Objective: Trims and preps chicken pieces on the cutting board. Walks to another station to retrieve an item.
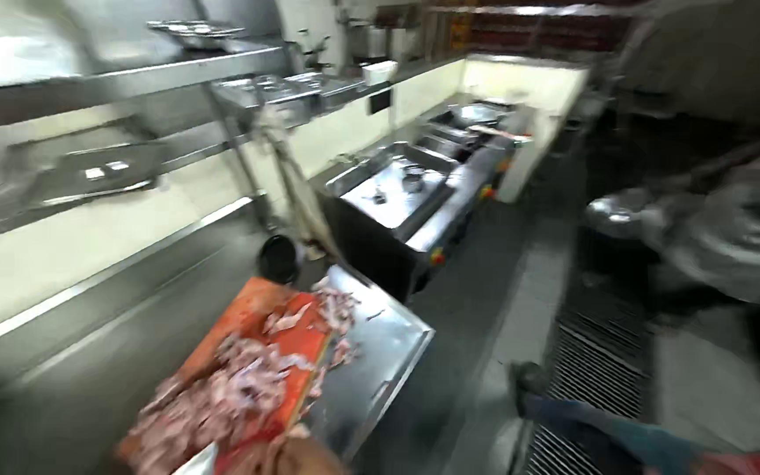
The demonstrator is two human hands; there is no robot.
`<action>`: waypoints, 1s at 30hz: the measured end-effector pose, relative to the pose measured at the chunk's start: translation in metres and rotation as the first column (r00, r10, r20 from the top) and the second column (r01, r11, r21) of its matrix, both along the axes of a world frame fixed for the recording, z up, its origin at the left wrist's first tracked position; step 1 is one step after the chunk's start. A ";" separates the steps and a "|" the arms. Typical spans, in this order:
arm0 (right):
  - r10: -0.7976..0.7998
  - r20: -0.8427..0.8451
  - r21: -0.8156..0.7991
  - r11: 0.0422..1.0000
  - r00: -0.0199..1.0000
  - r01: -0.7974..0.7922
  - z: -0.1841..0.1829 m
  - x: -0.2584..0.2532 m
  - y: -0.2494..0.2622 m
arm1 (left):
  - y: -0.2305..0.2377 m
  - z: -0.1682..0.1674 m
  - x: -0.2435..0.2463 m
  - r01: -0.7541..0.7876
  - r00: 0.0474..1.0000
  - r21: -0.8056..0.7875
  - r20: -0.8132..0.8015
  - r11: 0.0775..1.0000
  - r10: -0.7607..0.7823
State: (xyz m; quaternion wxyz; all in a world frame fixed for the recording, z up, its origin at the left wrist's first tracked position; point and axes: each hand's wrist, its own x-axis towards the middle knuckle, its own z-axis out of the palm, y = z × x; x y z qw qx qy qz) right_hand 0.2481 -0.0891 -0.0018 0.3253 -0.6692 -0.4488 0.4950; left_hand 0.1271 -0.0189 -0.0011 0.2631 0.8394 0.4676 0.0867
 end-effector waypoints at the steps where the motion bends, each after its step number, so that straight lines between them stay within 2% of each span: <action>1: -0.001 -0.018 -0.025 1.000 1.000 0.001 0.002 -0.003 0.002 | -0.006 0.042 0.010 -0.029 0.996 -0.147 -0.090 0.989 0.016; 2: 0.006 -0.028 -0.051 0.999 1.000 -0.007 0.000 -0.007 0.004 | -0.007 0.070 0.017 -0.087 0.984 -0.270 -0.171 0.959 0.041; 3: 0.009 -0.028 -0.063 0.998 1.000 -0.010 -0.005 -0.011 0.007 | -0.006 0.071 0.017 -0.140 0.977 -0.280 -0.192 0.950 0.087; 4: 0.014 -0.016 -0.069 0.997 1.000 -0.015 -0.011 -0.015 0.011 | -0.002 0.055 0.010 -0.170 0.973 -0.250 -0.195 0.953 0.122; 6: 0.043 0.012 -0.068 0.997 0.999 -0.042 -0.021 -0.019 0.017 | 0.010 0.034 -0.009 -0.159 0.976 -0.306 -0.194 0.939 0.102; 8: 0.104 0.066 -0.035 0.994 0.992 -0.102 -0.026 -0.021 0.022 | 0.019 -0.013 -0.033 -0.114 0.993 -0.207 -0.059 0.972 0.104; 10: 0.163 0.105 -0.002 0.986 0.981 -0.164 -0.018 -0.021 0.025 | 0.030 -0.038 -0.048 -0.145 0.972 -0.162 0.159 0.976 0.171; 12: 0.209 0.139 0.017 0.977 0.968 -0.213 -0.010 -0.021 0.026 | 0.037 -0.037 -0.058 -0.196 0.926 -0.222 0.279 0.955 0.255; 19: 0.248 0.173 0.116 0.956 0.953 -0.269 -0.007 -0.013 0.007 | 0.033 -0.034 -0.066 -0.252 0.789 -0.432 0.427 0.866 0.442; 21: 0.250 0.134 0.116 0.957 0.959 -0.266 -0.004 -0.009 -0.004 | 0.031 -0.035 -0.072 -0.306 0.723 -0.501 0.432 0.810 0.539; 23: 0.201 0.057 0.132 0.969 0.978 -0.207 0.005 0.004 -0.020 | 0.041 -0.038 -0.100 -0.431 0.605 -0.578 0.385 0.693 0.697; 25: 0.124 0.017 0.165 0.978 0.992 -0.125 0.014 0.027 -0.024 | 0.059 -0.037 -0.137 -0.551 0.530 -0.537 0.367 0.639 0.765; 27: 0.098 0.039 0.155 0.983 0.994 -0.103 0.011 0.043 -0.006 | 0.063 -0.017 -0.155 -0.580 0.543 -0.481 0.374 0.658 0.752; 30: 0.167 0.284 0.126 0.970 0.944 -0.209 0.010 0.049 0.049 | 0.073 -0.012 -0.166 -0.554 0.622 -0.430 0.355 0.713 0.698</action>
